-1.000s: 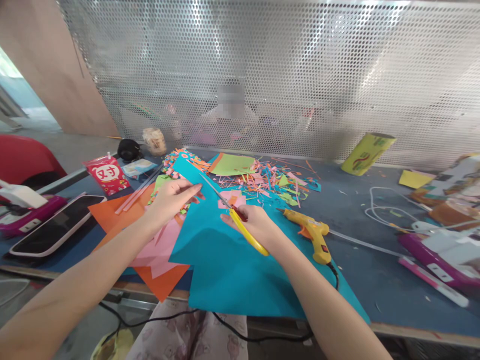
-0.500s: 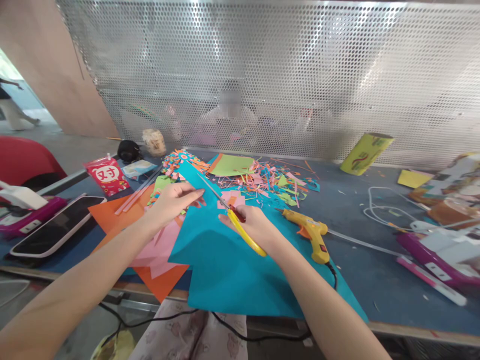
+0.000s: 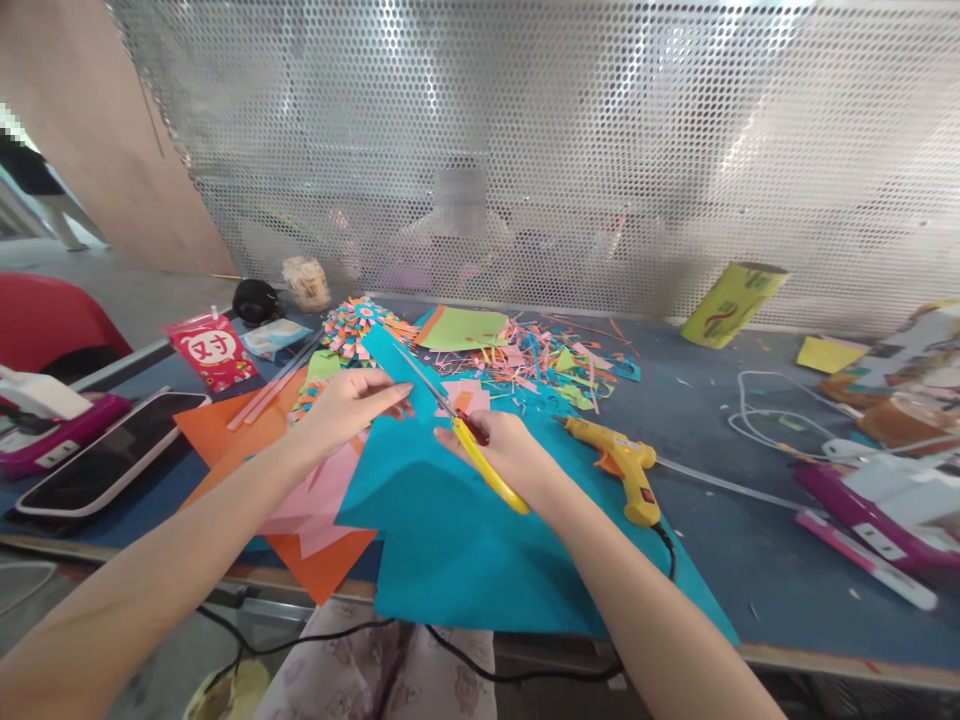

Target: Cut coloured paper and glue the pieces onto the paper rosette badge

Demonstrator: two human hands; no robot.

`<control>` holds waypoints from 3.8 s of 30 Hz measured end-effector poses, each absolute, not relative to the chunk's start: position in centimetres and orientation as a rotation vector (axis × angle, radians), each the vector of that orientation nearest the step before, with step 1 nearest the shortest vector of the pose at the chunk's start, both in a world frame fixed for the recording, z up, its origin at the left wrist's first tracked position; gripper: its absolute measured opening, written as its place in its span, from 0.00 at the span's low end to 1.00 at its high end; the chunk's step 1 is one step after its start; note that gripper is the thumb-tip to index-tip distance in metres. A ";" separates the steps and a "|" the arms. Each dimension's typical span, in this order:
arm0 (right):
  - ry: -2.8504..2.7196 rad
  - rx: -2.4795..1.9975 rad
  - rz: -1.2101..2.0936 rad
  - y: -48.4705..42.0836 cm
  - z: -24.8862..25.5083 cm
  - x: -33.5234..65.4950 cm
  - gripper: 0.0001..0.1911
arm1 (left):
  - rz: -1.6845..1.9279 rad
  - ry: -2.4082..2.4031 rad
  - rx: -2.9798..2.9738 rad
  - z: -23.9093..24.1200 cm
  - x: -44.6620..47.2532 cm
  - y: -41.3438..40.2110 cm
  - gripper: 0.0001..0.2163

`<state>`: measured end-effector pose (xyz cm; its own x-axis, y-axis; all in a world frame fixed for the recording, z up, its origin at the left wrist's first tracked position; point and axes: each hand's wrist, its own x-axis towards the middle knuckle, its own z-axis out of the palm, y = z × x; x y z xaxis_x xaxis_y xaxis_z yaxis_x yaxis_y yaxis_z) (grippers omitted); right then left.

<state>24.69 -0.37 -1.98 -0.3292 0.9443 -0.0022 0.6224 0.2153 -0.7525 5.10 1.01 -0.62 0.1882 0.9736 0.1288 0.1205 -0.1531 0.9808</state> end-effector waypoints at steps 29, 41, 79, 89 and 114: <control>-1.988 -1.367 0.947 -0.2 -2.9 24.3 0.22 | 0.950 1.010 1.691 -1.7 5.3 1.1 0.11; -1.942 -1.332 1.021 -0.4 -2.7 24.0 0.25 | 0.884 0.977 1.757 -1.8 5.5 0.7 0.11; -1.548 -1.062 1.120 -0.3 -1.7 24.1 0.20 | 1.091 1.119 1.492 -1.6 5.3 1.1 0.11; -1.538 -1.074 0.970 0.0 -1.9 24.4 0.14 | 0.909 1.034 1.517 -1.2 5.1 0.8 0.07; -1.554 -1.069 1.037 -0.4 -1.2 24.2 0.19 | 1.288 0.984 1.290 -1.2 5.5 0.9 0.09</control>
<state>24.16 -0.36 -1.25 -0.1671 0.9581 0.2325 0.1526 0.2582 -0.9540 5.46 0.90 -1.17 0.0938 0.9832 0.1564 -0.1080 -0.1461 0.9834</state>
